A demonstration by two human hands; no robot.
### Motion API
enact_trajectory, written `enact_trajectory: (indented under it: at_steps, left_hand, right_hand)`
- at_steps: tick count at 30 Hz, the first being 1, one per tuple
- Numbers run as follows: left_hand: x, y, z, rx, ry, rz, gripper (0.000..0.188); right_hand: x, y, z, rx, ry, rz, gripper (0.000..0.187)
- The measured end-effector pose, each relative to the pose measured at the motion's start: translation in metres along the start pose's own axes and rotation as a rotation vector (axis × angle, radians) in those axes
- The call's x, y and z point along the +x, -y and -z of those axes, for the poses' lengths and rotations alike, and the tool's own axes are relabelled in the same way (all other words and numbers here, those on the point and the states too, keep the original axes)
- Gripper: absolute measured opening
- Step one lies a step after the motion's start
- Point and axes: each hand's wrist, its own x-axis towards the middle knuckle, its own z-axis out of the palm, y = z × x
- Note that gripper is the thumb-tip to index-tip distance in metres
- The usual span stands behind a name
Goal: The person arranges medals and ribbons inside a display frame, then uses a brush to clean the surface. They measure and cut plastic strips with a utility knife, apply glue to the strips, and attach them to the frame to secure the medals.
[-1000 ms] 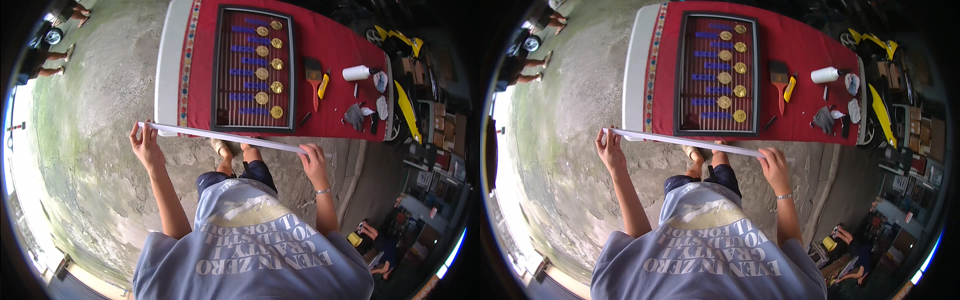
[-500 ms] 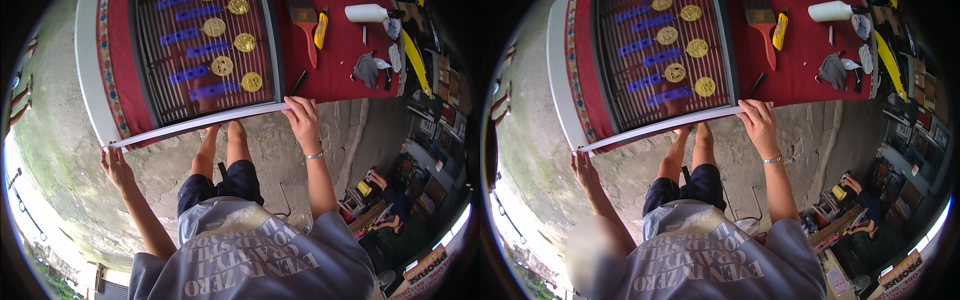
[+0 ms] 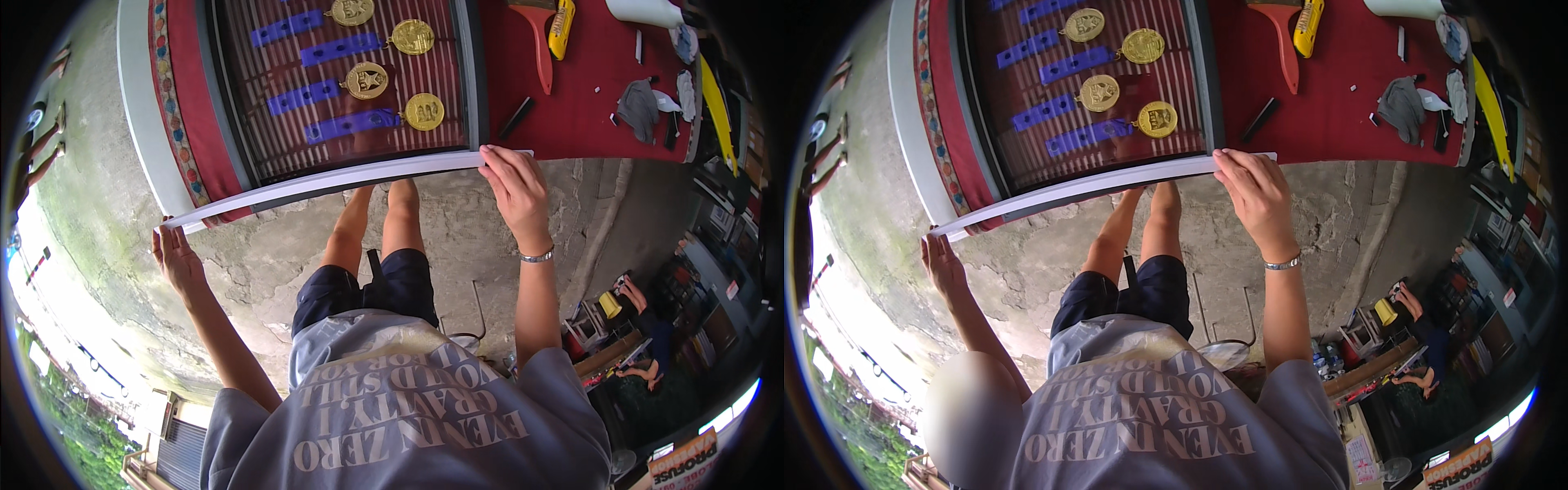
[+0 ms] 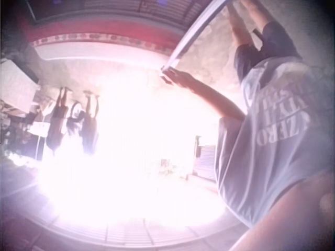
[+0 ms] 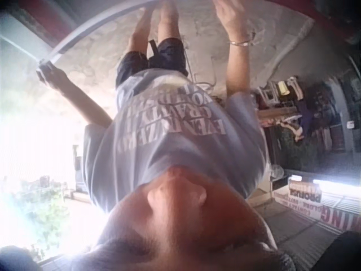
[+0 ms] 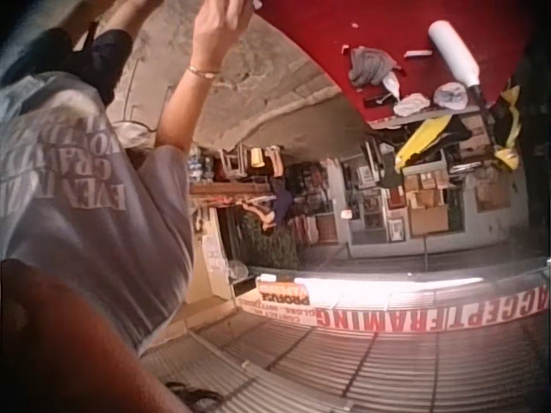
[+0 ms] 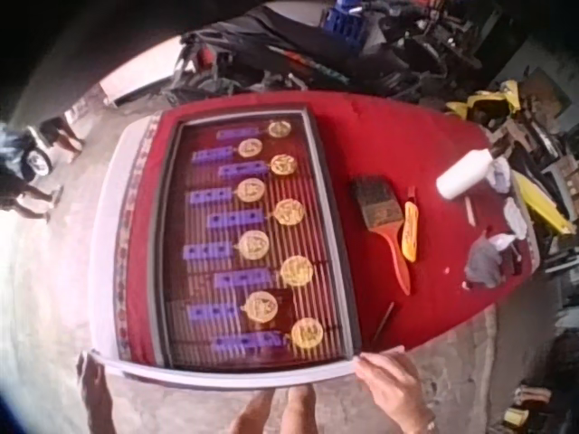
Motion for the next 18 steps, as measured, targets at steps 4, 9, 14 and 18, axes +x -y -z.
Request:
enact_trajectory:
  at_steps: [4,9,14,18]
  left_hand:
    - [0.005,0.001,0.005,0.013,0.007,-0.034,0.031]
    - [-0.006,0.002,-0.004,0.009,-0.020,-0.047,0.035]
    - [-0.019,0.002,-0.021,-0.010,-0.059,-0.020,0.037]
    - [-0.025,0.001,-0.029,-0.060,-0.057,0.012,0.035]
  right_hand:
    - [0.001,0.000,0.004,0.022,0.015,0.006,0.032]
    - [0.006,0.002,0.008,0.081,0.051,-0.025,0.029]
    - [0.004,0.000,0.003,0.056,0.046,-0.010,0.028]
    - [0.007,0.002,0.004,0.036,0.053,-0.031,0.024]
